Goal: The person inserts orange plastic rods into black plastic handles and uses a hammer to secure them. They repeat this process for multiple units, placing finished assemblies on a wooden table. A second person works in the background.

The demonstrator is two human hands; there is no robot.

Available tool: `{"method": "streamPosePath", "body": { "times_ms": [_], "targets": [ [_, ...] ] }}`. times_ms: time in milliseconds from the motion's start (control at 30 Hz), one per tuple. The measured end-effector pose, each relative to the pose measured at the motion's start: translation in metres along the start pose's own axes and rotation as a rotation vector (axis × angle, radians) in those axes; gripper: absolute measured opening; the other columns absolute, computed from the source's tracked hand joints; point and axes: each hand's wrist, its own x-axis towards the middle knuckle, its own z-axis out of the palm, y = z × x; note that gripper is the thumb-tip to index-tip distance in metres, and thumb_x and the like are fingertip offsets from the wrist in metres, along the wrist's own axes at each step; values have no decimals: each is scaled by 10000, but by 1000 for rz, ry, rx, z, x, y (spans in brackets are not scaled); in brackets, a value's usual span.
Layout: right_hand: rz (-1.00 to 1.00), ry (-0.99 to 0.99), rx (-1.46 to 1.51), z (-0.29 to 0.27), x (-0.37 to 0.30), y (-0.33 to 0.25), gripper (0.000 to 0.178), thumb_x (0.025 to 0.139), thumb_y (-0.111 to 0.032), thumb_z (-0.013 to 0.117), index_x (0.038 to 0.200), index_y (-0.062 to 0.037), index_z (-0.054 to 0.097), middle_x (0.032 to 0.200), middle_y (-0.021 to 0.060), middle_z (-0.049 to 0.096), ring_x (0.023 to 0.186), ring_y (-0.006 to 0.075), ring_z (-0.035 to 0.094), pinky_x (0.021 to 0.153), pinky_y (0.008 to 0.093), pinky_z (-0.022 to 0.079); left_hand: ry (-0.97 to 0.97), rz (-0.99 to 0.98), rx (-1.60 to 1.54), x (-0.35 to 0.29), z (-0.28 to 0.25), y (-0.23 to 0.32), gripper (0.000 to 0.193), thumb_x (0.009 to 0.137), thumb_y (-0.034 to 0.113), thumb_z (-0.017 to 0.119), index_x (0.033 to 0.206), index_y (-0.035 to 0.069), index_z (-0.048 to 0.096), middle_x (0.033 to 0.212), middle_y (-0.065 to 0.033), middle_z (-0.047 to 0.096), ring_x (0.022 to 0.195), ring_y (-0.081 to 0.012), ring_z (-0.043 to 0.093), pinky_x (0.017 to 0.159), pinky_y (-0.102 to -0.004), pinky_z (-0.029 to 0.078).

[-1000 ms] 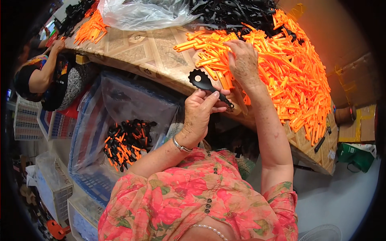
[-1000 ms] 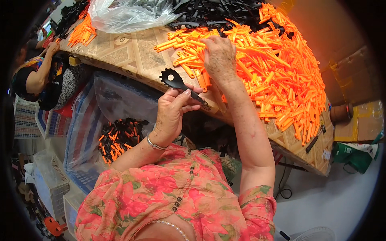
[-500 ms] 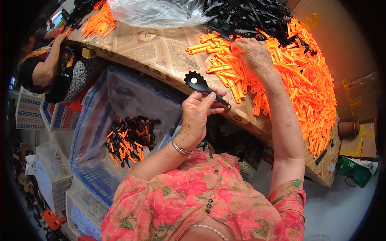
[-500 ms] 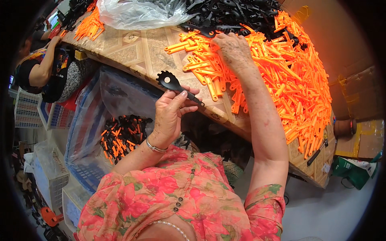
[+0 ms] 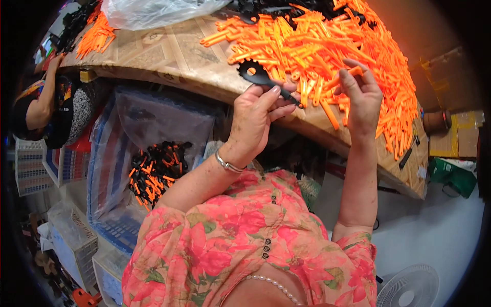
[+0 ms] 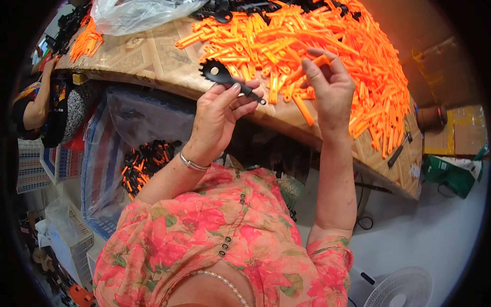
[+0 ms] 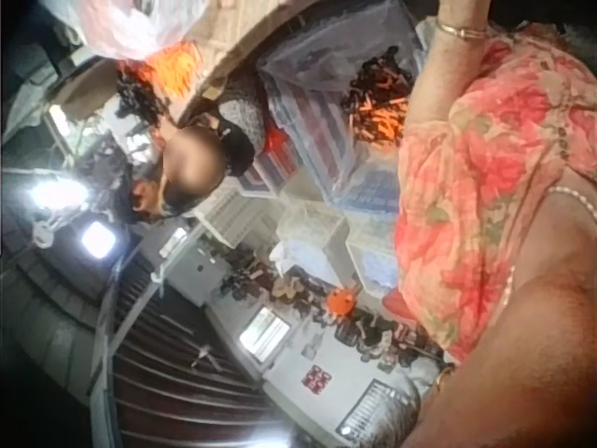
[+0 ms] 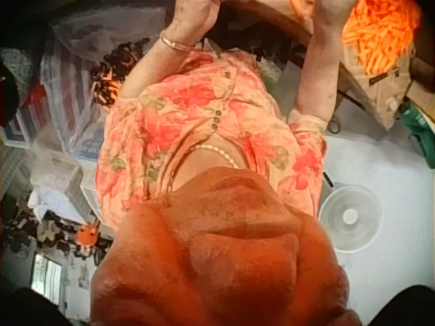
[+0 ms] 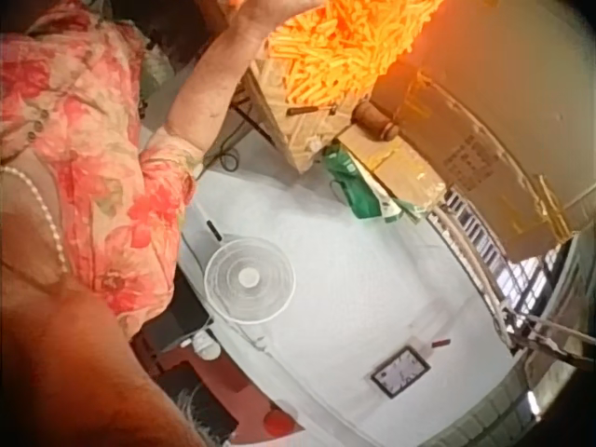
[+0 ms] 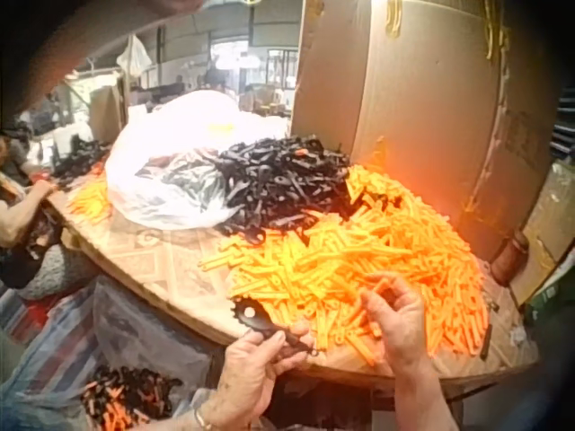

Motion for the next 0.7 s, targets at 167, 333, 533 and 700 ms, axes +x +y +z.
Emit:
{"method": "streamPosePath", "body": {
  "times_ms": [167, 333, 533, 700],
  "targets": [
    [-389, 74, -646, -2, -68, -4, 274, 827, -15, 726, 1091, -52, 663, 834, 29, 650, 661, 87, 598, 604, 259, 496, -128, -65, -46, -10, 15, -28, 197, 987, 99, 530, 1131, -17, 600, 1159, -169, 661, 1053, -250, 667, 874, -349, 572],
    [-185, 94, -356, 1, -107, -10, 280, 812, 18, 720, 1080, -49, 672, 863, 26, 653, 691, 99, 610, 600, 240, 489, -132, -123, 38, -24, 32, -42, 178, 983, 97, 548, 1110, -9, 610, 1135, -120, 668, 1011, -185, 668, 846, -331, 577],
    [-277, 94, -339, -24, -121, -1, 114, 861, -10, 683, 971, -37, 692, 915, 35, 642, 829, 114, 597, 706, 231, 484, -193, -184, 81, -30, 46, -45, 158, 977, 101, 566, 1094, 8, 619, 1124, -82, 661, 998, -158, 655, 850, -297, 558],
    [-64, 199, -43, -48, -133, 2, 131, 982, -145, 593, 962, -21, 632, 879, 34, 648, 786, 85, 592, 675, 223, 482, -296, -169, 28, -29, 51, -56, 168, 967, 106, 588, 1099, 9, 626, 1155, -93, 649, 1126, -188, 596, 922, -354, 502]
  ]
}}
